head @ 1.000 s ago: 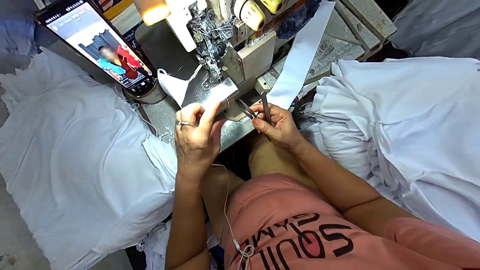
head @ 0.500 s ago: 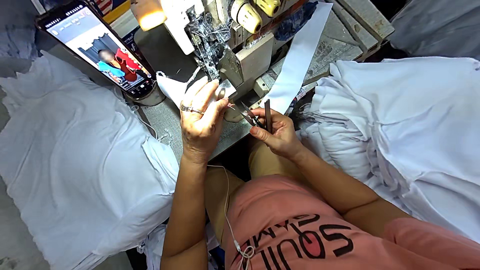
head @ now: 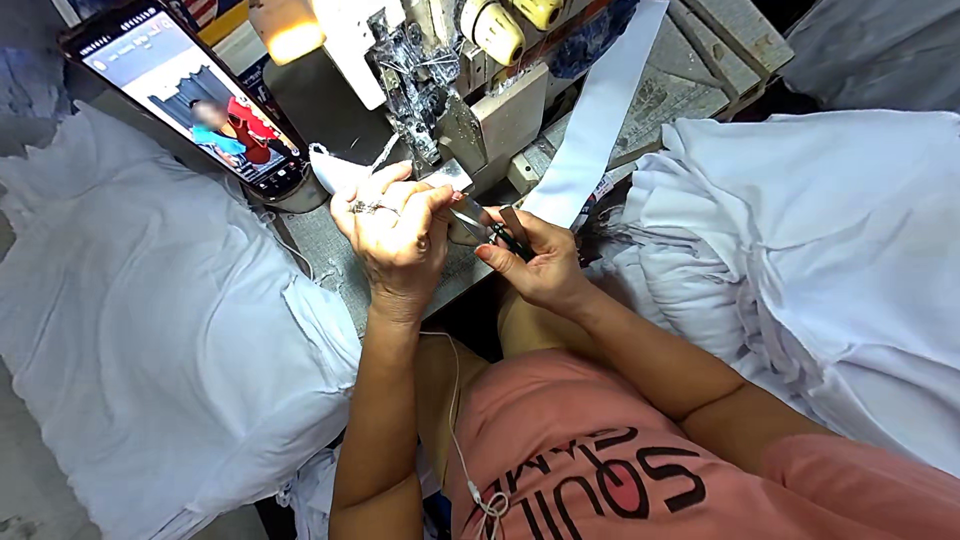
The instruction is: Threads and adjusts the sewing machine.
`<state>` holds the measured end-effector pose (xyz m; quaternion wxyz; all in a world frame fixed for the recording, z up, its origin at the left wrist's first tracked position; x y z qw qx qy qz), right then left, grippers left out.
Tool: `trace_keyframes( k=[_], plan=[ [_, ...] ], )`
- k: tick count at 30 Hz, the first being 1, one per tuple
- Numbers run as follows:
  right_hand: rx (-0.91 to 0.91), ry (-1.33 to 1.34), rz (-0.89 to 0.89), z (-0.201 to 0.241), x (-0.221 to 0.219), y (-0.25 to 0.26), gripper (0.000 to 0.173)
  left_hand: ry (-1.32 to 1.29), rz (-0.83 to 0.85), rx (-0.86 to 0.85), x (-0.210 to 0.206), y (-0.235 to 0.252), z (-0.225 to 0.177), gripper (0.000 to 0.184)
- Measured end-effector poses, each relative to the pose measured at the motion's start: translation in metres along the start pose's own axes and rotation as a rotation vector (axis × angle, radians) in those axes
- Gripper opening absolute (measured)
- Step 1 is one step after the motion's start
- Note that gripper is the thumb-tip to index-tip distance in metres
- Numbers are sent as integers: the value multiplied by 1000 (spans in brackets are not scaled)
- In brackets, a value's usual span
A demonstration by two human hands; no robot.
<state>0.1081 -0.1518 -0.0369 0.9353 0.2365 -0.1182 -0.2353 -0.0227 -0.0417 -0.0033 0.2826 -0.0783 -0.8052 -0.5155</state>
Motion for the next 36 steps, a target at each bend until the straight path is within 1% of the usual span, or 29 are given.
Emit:
trace_keyframes(
  k=[3,11,16,19,21,23,24,26,31,33,34,36],
  plan=[
    [21,-15,-6,1,-2,4,30,-6,-4,16,0,-2,0,10],
    [-7,-33,-6,3,-4,6,29,-60,-1,35,-2,-3,0,10],
    [-11,-44,-6,3,-4,7,25,-71,-4,40,-3,-3,0,9],
    [-15,6,-23,1,-2,4,26,-72,-8,27,-3,-3,2,9],
    [-31,36,-90,-2,1,2,29,-58,-6,-5,-1,-3,2,10],
    [-75,12,-223,-7,9,6,25,-80,-2,-24,3,-2,0,10],
    [-131,2,-290,-10,16,12,22,-111,-1,-28,5,-1,-1,9],
    [-241,25,-442,-17,30,32,23,-198,11,-15,6,2,-3,10],
    [-342,130,-833,-45,60,96,29,-315,-17,66,5,8,-6,12],
    [-392,127,-913,-59,66,108,29,-363,-2,133,11,6,-13,10],
    [-412,124,-924,-65,67,111,30,-398,2,169,13,3,-16,10],
    [-444,138,-891,-69,66,113,29,-439,-3,223,15,-6,-20,8]
  ],
)
Point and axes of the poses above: each hand's wrist, its own y-axis towards the middle knuckle, its own x-axis out of the back of the hand, z = x × y, the point moved 2 cm from there along y, towards the middle knuckle, and after that the axes turned 3 degrees about -z, right-handed, at the moved point
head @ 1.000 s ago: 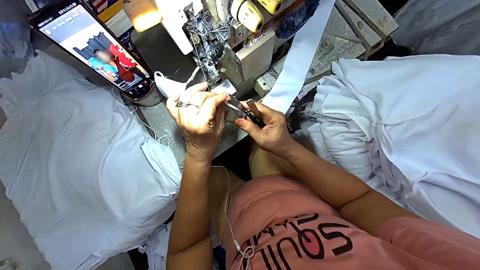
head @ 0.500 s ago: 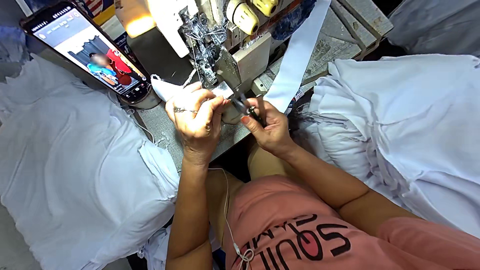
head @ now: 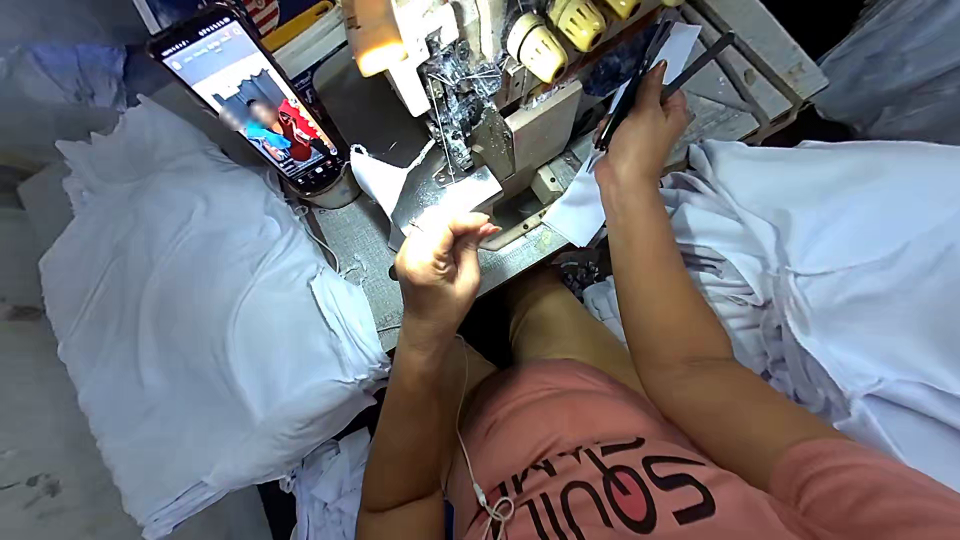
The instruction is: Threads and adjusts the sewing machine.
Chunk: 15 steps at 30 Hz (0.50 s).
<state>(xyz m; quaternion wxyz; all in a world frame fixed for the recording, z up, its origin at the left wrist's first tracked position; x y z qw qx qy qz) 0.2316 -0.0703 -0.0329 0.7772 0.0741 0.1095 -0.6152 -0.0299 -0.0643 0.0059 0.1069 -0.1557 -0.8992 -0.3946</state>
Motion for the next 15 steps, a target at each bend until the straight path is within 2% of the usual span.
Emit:
trace_keyframes(
  k=[5,11,15],
  plan=[
    [-77,-102,99,13,17,-14,32,-34,-56,119,5,-11,-2,7],
    [229,-61,190,45,50,-37,50,-275,-157,311,5,-10,-6,8],
    [117,154,441,56,54,-61,63,-498,-202,476,5,-16,1,14]
  ],
)
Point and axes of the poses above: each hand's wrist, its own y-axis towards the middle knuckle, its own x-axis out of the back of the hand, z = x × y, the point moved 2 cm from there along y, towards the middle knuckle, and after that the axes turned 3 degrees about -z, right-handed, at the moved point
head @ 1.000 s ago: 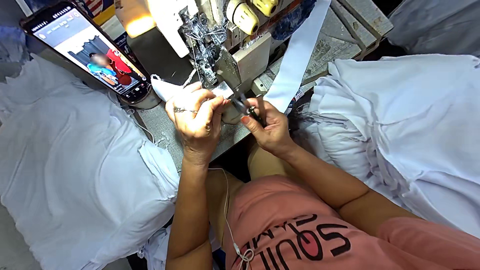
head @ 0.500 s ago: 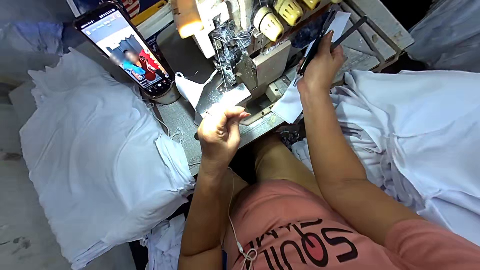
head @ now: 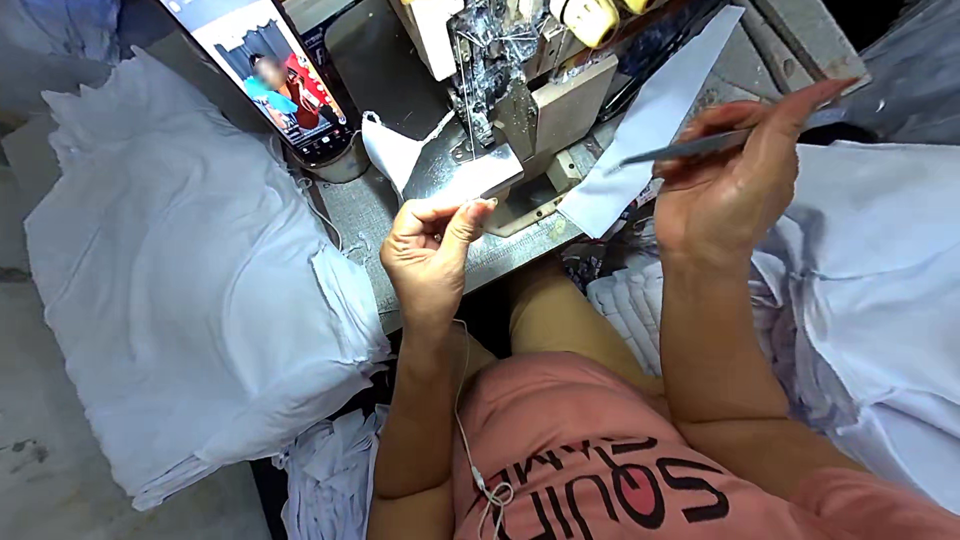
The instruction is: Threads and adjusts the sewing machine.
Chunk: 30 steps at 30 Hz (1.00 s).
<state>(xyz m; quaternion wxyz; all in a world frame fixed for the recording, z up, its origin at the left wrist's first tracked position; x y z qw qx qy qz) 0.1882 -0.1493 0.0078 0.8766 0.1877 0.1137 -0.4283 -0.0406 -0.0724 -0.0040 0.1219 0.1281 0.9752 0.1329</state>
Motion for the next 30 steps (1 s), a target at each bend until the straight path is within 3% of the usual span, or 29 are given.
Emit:
trace_keyframes(
  k=[2,5,6,19,30],
  plan=[
    [-13,91,136,3,-8,-11,56,-130,-40,76,1,0,2,16],
    [50,213,293,2,-19,-27,19,-269,-38,192,2,-1,-4,10],
    [89,222,336,1,-23,-31,14,-301,-50,225,3,-2,-6,10],
    [373,-36,687,-1,-52,-72,17,-417,-119,364,4,-3,-10,20],
    [510,-125,692,-8,-56,-80,18,-573,-88,448,0,-5,-11,23]
  ],
)
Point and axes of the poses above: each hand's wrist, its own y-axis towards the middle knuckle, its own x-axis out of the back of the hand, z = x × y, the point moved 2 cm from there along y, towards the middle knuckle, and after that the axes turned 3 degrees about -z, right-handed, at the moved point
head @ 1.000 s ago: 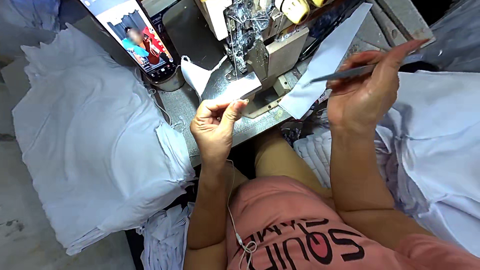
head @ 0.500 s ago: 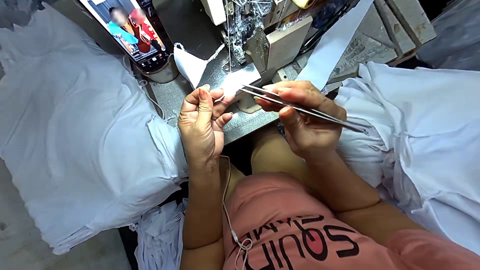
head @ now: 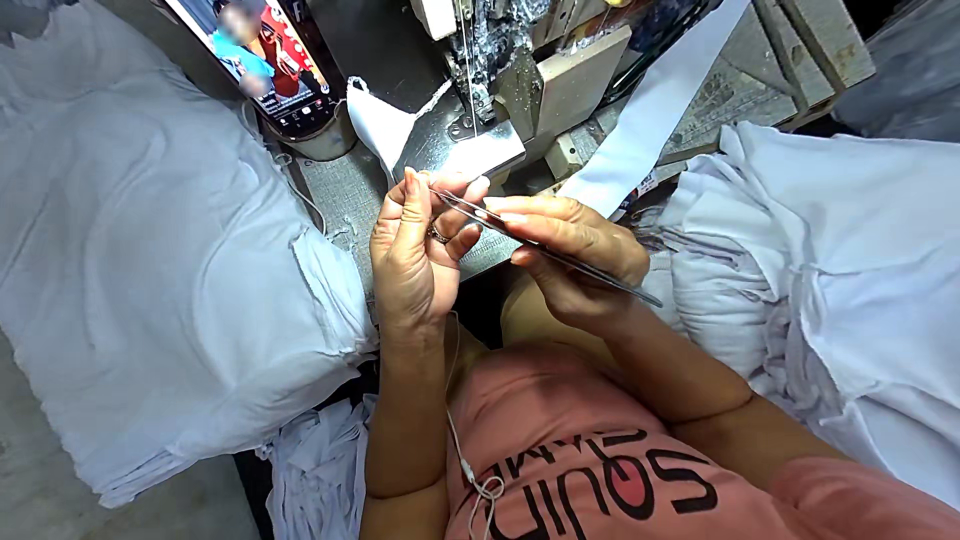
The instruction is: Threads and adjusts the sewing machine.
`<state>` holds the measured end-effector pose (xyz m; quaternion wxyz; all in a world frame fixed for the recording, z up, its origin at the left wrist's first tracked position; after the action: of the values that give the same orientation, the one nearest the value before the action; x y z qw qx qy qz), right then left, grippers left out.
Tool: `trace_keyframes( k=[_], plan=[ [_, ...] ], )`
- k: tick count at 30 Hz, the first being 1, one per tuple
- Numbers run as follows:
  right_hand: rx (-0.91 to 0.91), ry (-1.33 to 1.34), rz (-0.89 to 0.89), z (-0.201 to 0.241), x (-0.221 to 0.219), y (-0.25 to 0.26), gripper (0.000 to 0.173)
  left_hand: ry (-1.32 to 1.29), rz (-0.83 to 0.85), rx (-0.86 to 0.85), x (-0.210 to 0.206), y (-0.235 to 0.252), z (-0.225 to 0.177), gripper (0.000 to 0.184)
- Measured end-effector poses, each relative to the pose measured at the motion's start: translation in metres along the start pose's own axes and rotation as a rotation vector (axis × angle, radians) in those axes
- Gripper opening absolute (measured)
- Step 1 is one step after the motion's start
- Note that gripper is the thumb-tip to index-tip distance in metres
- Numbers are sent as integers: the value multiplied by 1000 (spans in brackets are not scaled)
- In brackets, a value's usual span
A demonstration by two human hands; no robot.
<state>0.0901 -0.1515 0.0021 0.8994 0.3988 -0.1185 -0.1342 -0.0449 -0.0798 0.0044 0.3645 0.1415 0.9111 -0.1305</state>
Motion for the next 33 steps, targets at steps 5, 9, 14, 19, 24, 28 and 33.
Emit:
trace_keyframes(
  k=[5,9,14,19,24,28,33],
  plan=[
    [0,-3,34,-1,-1,0,16,-89,5,58,-2,0,1,29],
    [-2,5,32,-2,-1,-1,16,-119,10,73,-1,0,2,31],
    [1,-3,36,-4,-2,-1,16,-127,12,76,0,1,3,33],
    [1,-2,25,-6,-2,-2,17,-110,-6,86,-1,1,4,33],
    [-19,-3,3,-6,-2,-2,16,-89,-5,94,-1,1,3,32],
    [-18,18,-14,-5,0,-1,16,-7,22,21,3,0,1,31],
    [-3,47,-21,6,3,5,16,384,40,-345,6,6,-15,20]
  ],
)
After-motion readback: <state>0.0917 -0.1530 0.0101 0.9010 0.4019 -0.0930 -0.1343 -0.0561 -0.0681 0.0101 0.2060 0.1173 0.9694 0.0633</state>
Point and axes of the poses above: each hand's wrist, its own y-axis towards the middle knuckle, its own x-axis out of the back of the hand, z = x × y, the point moved 2 cm from there along y, towards the middle knuckle, and after that the axes turned 3 degrees about -z, right-handed, at the moved point
